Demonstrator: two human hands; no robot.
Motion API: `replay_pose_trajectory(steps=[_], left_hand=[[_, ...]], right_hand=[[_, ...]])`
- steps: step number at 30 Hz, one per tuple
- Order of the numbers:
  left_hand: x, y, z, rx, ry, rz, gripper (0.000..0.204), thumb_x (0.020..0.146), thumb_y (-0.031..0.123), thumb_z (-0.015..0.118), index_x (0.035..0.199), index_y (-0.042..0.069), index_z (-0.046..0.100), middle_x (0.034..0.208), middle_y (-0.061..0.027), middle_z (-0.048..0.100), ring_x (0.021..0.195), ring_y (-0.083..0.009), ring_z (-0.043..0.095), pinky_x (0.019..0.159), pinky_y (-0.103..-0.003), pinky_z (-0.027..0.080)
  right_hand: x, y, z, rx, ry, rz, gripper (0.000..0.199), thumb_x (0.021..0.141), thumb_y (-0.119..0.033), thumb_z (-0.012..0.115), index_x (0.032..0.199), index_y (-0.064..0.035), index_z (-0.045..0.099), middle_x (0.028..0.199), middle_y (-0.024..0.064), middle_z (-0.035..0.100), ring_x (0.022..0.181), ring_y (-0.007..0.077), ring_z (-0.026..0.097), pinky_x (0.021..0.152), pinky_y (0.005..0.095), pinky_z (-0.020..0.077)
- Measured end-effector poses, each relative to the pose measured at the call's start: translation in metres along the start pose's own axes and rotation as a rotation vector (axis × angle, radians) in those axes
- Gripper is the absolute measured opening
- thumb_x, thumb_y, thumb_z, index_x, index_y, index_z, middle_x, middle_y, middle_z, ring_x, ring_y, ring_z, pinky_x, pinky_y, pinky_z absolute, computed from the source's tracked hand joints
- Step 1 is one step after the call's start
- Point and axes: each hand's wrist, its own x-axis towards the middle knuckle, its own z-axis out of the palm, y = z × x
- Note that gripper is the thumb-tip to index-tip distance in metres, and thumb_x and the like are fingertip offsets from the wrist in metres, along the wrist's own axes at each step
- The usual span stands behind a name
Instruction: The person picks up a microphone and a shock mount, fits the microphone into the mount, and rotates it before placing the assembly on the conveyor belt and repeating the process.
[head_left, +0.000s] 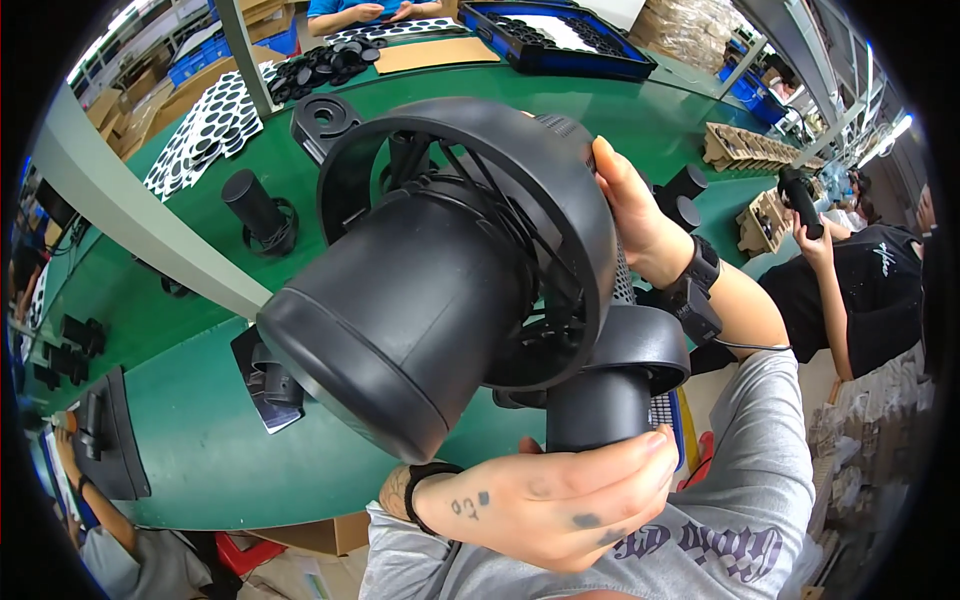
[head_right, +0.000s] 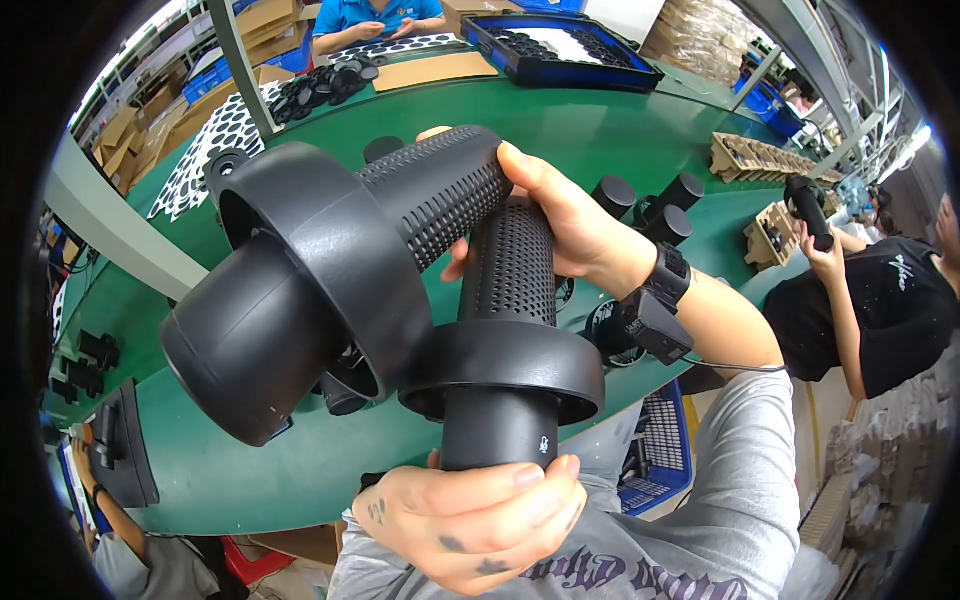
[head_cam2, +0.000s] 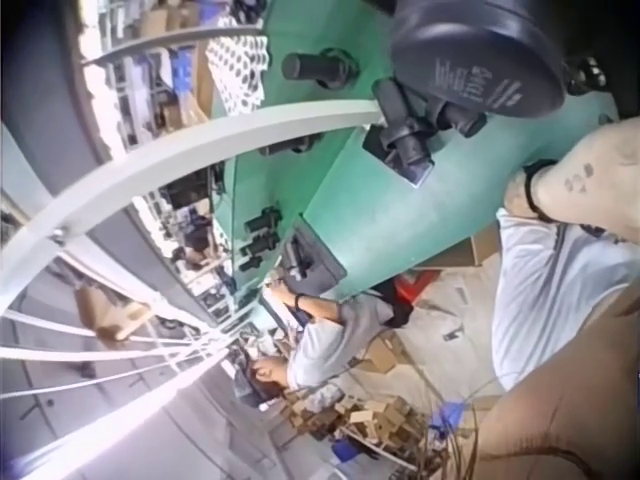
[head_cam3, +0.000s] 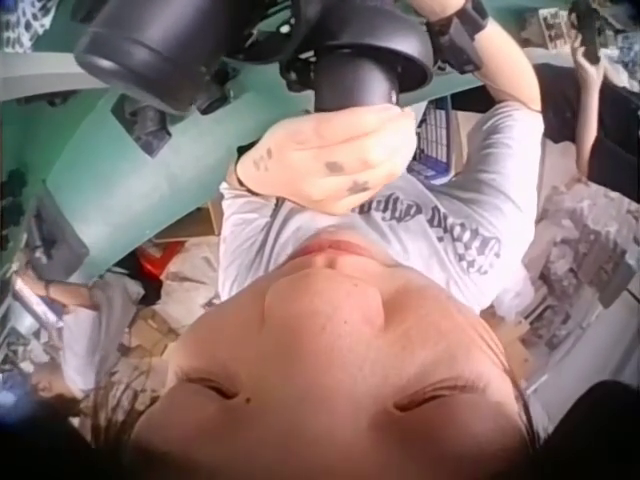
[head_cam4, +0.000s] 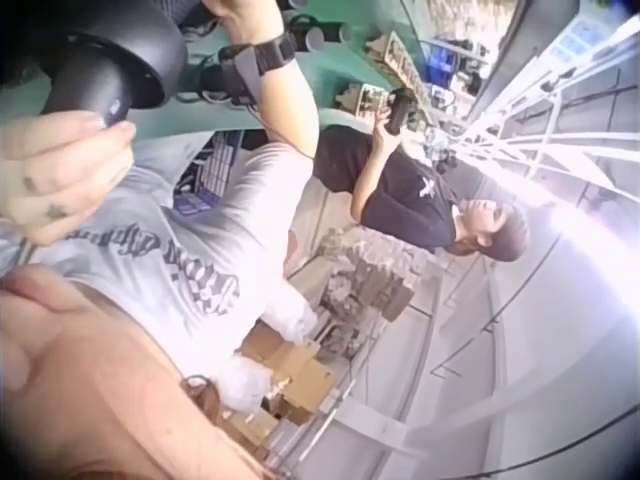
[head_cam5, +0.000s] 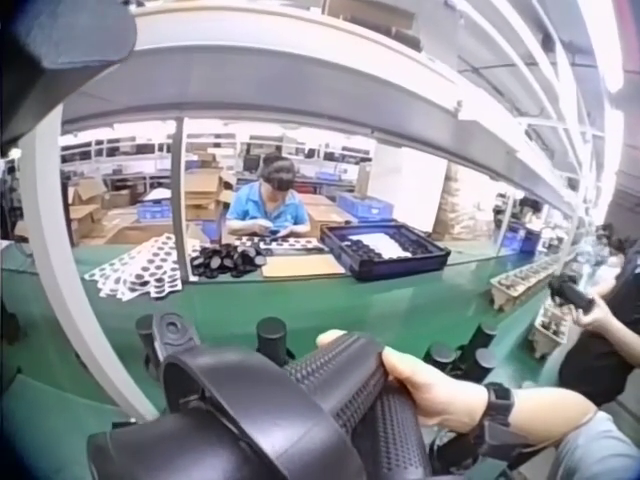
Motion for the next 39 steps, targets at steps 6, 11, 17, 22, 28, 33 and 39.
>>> replay_pose_trajectory(steps=[6, 11, 17, 22, 28, 33, 39], left_hand=[[0.009, -0.01, -0.002, -0.062, -0.111, 0.168, 0.031, 0.065, 0.017, 0.056, 0.086, -0.003, 0.067, 0.101, -0.0111, 0.066, 0.104, -0.0243, 0.061, 0.101, -0.035, 0.044], [-0.006, 0.001, 0.0, -0.078, 0.373, -0.097, 0.01, 0.074, 0.007, 0.063, 0.081, 0.005, 0.069, 0.078, -0.0052, 0.068, 0.076, -0.0198, 0.066, 0.068, -0.027, 0.049], [-0.027, -0.027, -0.033, -0.21, 0.184, -0.023, 0.007, 0.068, 0.004, 0.064, 0.075, 0.002, 0.067, 0.068, -0.0085, 0.064, 0.066, -0.0225, 0.065, 0.056, -0.035, 0.056], [-0.028, -0.04, -0.03, -0.117, 0.211, 0.007, 0.009, 0.069, 0.003, 0.066, 0.071, -0.006, 0.063, 0.064, -0.0141, 0.059, 0.056, -0.0268, 0.063, 0.051, -0.037, 0.058], [-0.03, -0.042, -0.01, -0.069, 0.117, -0.005, 0.021, 0.061, 0.002, 0.071, 0.08, 0.001, 0.061, 0.069, -0.0083, 0.063, 0.065, -0.0233, 0.066, 0.055, -0.032, 0.058], [-0.027, -0.049, 0.001, -0.013, 0.188, 0.004, 0.02, 0.059, 0.0, 0.07, 0.076, 0.0, 0.06, 0.069, -0.0108, 0.064, 0.064, -0.0242, 0.066, 0.059, -0.033, 0.058], [-0.045, -0.043, -0.005, 0.169, 0.369, -0.01, 0.01, 0.062, 0.002, 0.067, 0.07, 0.005, 0.06, 0.074, -0.009, 0.064, 0.068, -0.0245, 0.066, 0.057, -0.03, 0.055]], right_hand=[[-0.002, -0.011, 0.01, -0.113, 0.192, -0.081, 0.057, 0.093, -0.048, 0.048, 0.133, -0.0079, 0.041, 0.099, 0.0098, 0.063, 0.068, 0.0165, 0.065, 0.061, 0.0313, 0.0572], [-0.042, -0.072, 0.024, -0.458, 0.293, -0.484, 0.058, 0.091, -0.047, 0.048, 0.13, -0.0039, 0.044, 0.091, 0.0117, 0.065, 0.067, 0.0201, 0.065, 0.06, 0.0321, 0.0556], [-0.177, -0.165, 0.01, -1.083, 0.692, -0.995, 0.043, 0.097, -0.029, 0.044, 0.125, 0.0025, 0.052, 0.116, 0.0123, 0.061, 0.1, 0.02, 0.062, 0.087, 0.0323, 0.05], [-0.187, -0.175, -0.038, -1.522, 0.975, -0.725, 0.043, 0.09, -0.013, 0.063, 0.131, -0.0057, 0.052, 0.098, 0.0013, 0.058, 0.079, 0.0049, 0.054, 0.071, 0.0191, 0.0453], [-0.207, -0.167, -0.104, -1.645, 1.238, -0.465, 0.047, 0.085, -0.027, 0.07, 0.126, -0.0087, 0.057, 0.09, 0.0029, 0.061, 0.075, 0.0082, 0.057, 0.068, 0.0228, 0.0451], [-0.219, -0.117, -0.116, -1.79, 0.768, 0.236, 0.044, 0.089, -0.026, 0.06, 0.13, -0.0109, 0.053, 0.102, 0.0066, 0.059, 0.081, 0.0117, 0.058, 0.071, 0.0264, 0.0476], [-0.289, -0.114, -0.157, -1.742, 1.149, -0.032, 0.043, 0.095, -0.021, 0.046, 0.138, -0.0144, 0.045, 0.124, 0.0109, 0.053, 0.096, 0.017, 0.06, 0.08, 0.0308, 0.0521]])
